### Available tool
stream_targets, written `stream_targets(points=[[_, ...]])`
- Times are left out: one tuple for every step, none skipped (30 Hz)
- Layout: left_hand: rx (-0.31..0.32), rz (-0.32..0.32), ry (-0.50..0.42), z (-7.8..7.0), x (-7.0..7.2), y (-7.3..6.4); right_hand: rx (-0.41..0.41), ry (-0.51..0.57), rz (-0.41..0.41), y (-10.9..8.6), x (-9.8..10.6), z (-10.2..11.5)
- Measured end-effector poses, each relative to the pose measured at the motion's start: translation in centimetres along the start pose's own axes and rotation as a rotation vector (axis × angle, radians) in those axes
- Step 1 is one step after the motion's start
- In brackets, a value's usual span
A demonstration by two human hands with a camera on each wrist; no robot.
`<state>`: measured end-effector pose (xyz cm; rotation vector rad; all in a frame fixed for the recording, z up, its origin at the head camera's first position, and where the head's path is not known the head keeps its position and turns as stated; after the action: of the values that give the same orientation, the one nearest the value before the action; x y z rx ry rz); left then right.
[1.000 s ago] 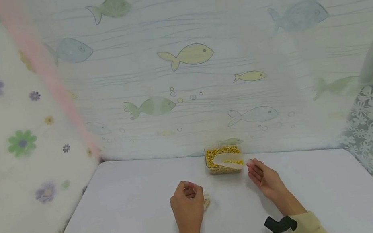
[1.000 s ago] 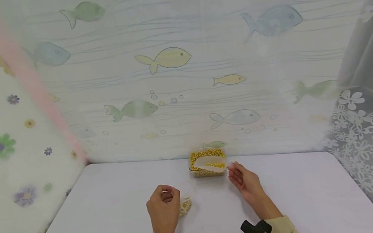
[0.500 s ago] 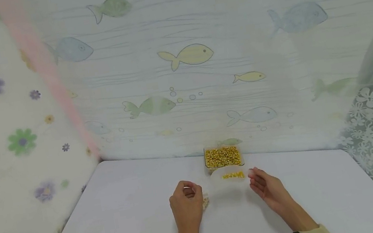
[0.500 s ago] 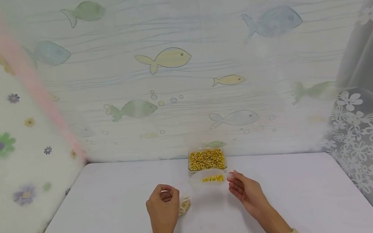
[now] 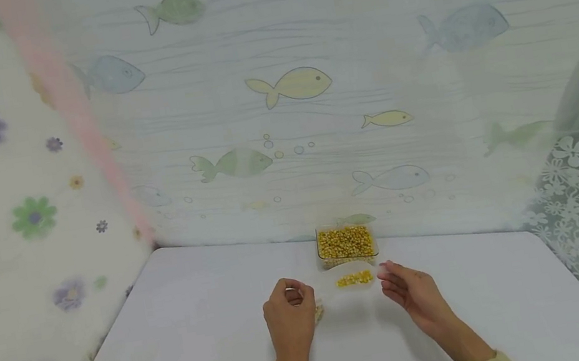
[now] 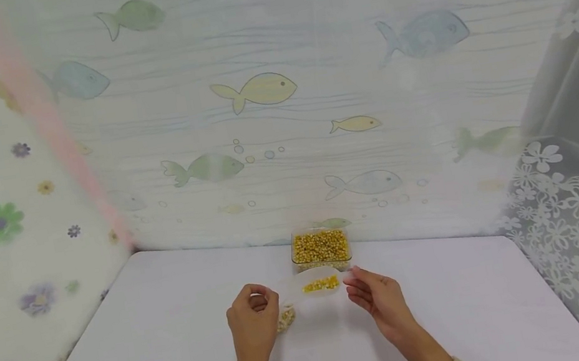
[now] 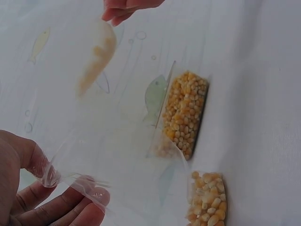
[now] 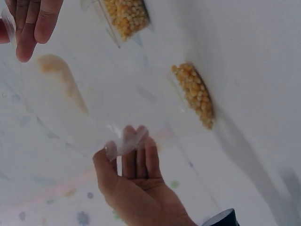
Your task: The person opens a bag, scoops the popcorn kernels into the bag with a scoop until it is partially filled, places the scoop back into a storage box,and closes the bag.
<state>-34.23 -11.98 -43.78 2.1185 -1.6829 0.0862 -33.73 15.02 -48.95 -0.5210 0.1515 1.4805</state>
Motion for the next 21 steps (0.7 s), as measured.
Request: stream_targets(points=[[0.000, 0.000, 0.000, 0.0, 0.0, 0.0, 0.010, -0.018, -0.011, 0.1, -0.1, 0.2], [0.000, 0.000, -0.002, -0.1, 0.0, 0.0, 0.018, -0.034, -0.020, 0.1, -0.1, 0.4], [-0.001, 0.000, -0.001, -0.1, 0.0, 0.0, 0.022, -0.050, -0.028, 0.2, -0.2, 0.5], [0.000, 0.000, -0.002, -0.1, 0.0, 0.0, 0.029, -0.067, -0.035, 0.2, -0.2, 0.6], [0.000, 0.001, -0.005, -0.1, 0.0, 0.0, 0.034, -0.084, -0.042, 0.3, -0.2, 0.7], [-0.001, 0.003, -0.007, -0.1, -0.1, 0.0, 0.041, -0.099, -0.048, 0.3, -0.3, 0.9], [-0.003, 0.004, -0.007, -0.2, -0.1, 0.0, 0.051, -0.120, -0.054, 0.4, -0.3, 1.1], [-0.003, 0.005, -0.006, -0.2, -0.1, 0.0, 0.061, -0.139, -0.060, 0.4, -0.4, 1.2], [-0.003, 0.007, -0.005, -0.2, -0.1, 0.0, 0.069, -0.163, -0.066, 0.4, -0.5, 1.4], [-0.002, 0.008, -0.005, -0.2, -0.1, 0.0, 0.077, -0.184, -0.073, 0.4, -0.6, 1.5], [-0.002, 0.010, -0.005, -0.2, -0.2, 0.0, 0.084, -0.210, -0.078, 0.4, -0.7, 1.7], [-0.002, 0.010, -0.002, -0.2, -0.2, 0.0, 0.091, -0.233, -0.083, 0.4, -0.8, 1.8], [0.000, 0.010, -0.003, -0.2, -0.2, 0.0, 0.099, -0.258, -0.088, 0.5, -0.9, 2.0], [0.001, 0.011, -0.004, -0.2, -0.1, 0.0, 0.103, -0.280, -0.091, 0.5, -1.0, 2.1], [0.001, 0.012, -0.003, -0.2, -0.2, 0.0, 0.110, -0.302, -0.093, 0.5, -1.1, 2.2], [0.001, 0.012, -0.004, -0.2, -0.1, 0.0, 0.118, -0.322, -0.093, 0.5, -1.2, 2.4], [0.001, 0.013, -0.006, -0.2, -0.1, 0.0, 0.128, -0.339, -0.093, 0.6, -1.3, 2.5], [0.001, 0.014, -0.007, -0.2, -0.1, 0.0, 0.137, -0.353, -0.092, 0.6, -1.4, 2.7], [-0.001, 0.014, -0.009, -0.2, -0.1, 0.0, 0.146, -0.367, -0.089, 0.6, -1.6, 2.8], [-0.003, 0.015, -0.008, -0.2, -0.1, 0.0, 0.154, -0.381, -0.086, 0.6, -1.8, 2.9], [-0.005, 0.015, -0.009, -0.3, -0.1, -0.1, 0.163, -0.392, -0.085, 0.6, -1.9, 3.1]])
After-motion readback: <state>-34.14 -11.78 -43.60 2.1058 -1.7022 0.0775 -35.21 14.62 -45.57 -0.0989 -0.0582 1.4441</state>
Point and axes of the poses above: each hand's wrist, its own y-axis towards the middle knuckle, its own x-axis out of the back of the hand, z = x × y, the point moved 10 cm from there along y, towards the middle knuckle, and after that the axes turned 8 degrees about z, right-handed, at the moved point
